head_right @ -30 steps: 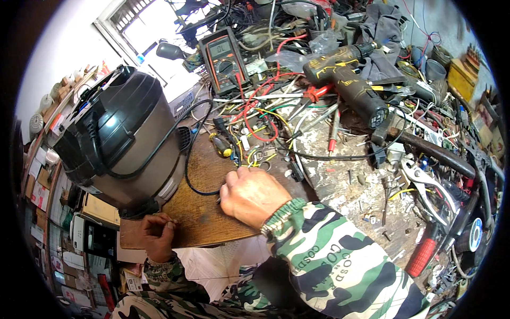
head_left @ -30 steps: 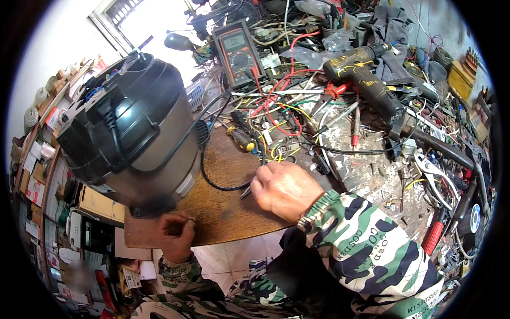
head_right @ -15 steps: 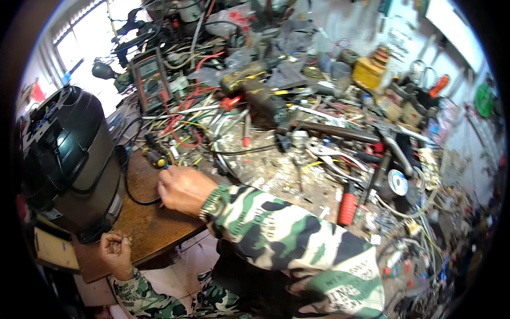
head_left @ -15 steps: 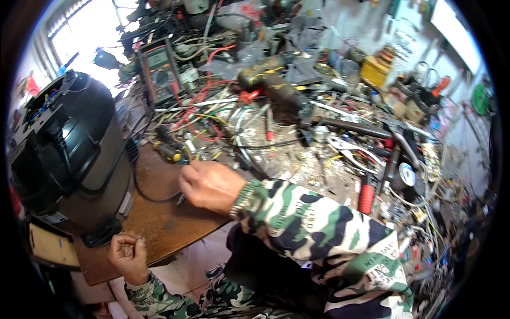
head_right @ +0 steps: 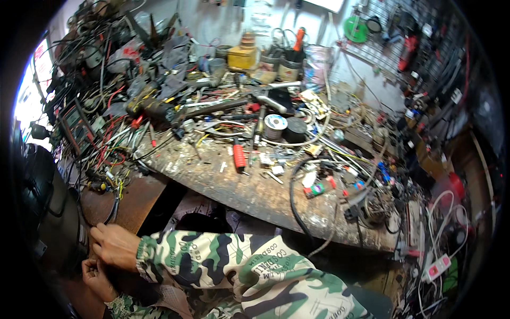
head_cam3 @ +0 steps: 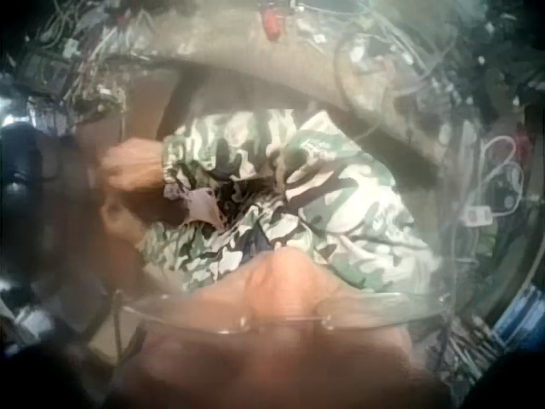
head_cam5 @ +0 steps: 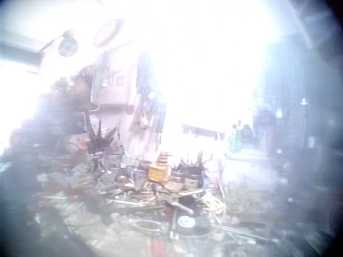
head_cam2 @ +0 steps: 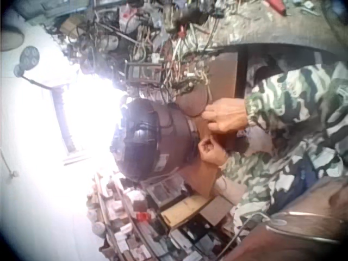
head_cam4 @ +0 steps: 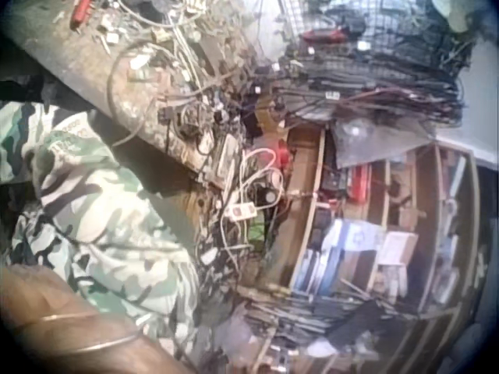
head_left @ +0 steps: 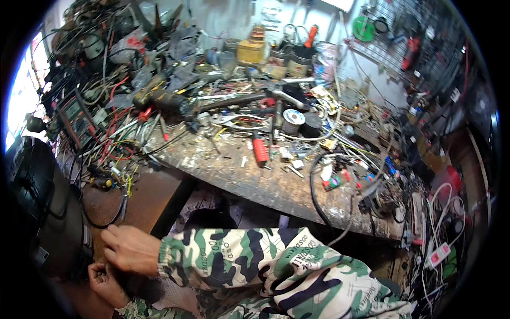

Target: The person repairs the internal wiring of a black helmet using pliers and a screwdriver. They strip wire ends, twist connections, and secure components inside the helmet shell.

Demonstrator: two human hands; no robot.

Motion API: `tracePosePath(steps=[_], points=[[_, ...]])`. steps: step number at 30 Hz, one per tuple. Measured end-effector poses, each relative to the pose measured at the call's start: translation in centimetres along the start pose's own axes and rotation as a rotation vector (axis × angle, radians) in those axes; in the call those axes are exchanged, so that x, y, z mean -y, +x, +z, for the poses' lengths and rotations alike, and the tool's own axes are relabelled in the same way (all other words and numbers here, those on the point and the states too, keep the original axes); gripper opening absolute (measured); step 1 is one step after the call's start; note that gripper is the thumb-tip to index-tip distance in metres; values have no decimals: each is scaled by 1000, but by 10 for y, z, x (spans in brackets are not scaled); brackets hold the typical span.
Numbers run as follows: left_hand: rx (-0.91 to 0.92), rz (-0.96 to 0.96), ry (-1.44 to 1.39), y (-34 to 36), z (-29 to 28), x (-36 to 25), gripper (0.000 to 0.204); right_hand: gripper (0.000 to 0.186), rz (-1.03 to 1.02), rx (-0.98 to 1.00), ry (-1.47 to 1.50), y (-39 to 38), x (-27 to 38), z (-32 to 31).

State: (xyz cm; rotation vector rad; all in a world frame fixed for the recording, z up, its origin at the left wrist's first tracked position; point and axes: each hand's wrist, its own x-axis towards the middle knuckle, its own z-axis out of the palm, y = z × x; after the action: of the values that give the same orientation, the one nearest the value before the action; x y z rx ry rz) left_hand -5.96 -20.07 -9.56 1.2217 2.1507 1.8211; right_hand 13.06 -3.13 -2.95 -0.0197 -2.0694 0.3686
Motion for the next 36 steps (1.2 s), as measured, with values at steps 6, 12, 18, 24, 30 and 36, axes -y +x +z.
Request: tracePosePath(steps=[6,12,18,24,30,36], points=[[35,-98,-61,3,-18,-1,12,20,313,19,194,-77,31,-26],[8,-100,-172,1,0,-7,17,18,491,-15,241,-128,38,-69],[351,-84,-337,-69,80,-69,18,19,611,-124,450,-148,42,-72],[483,-213,-466,-98,117,-70,22,28,652,-95,597,-166,41,-80],[473,-279,-521,-108,120,-70,23,31,626,-136,639,-169,40,-81],[499,-411,-557,-109,130,-85,13,21,623,-89,473,-170,40,-99]])
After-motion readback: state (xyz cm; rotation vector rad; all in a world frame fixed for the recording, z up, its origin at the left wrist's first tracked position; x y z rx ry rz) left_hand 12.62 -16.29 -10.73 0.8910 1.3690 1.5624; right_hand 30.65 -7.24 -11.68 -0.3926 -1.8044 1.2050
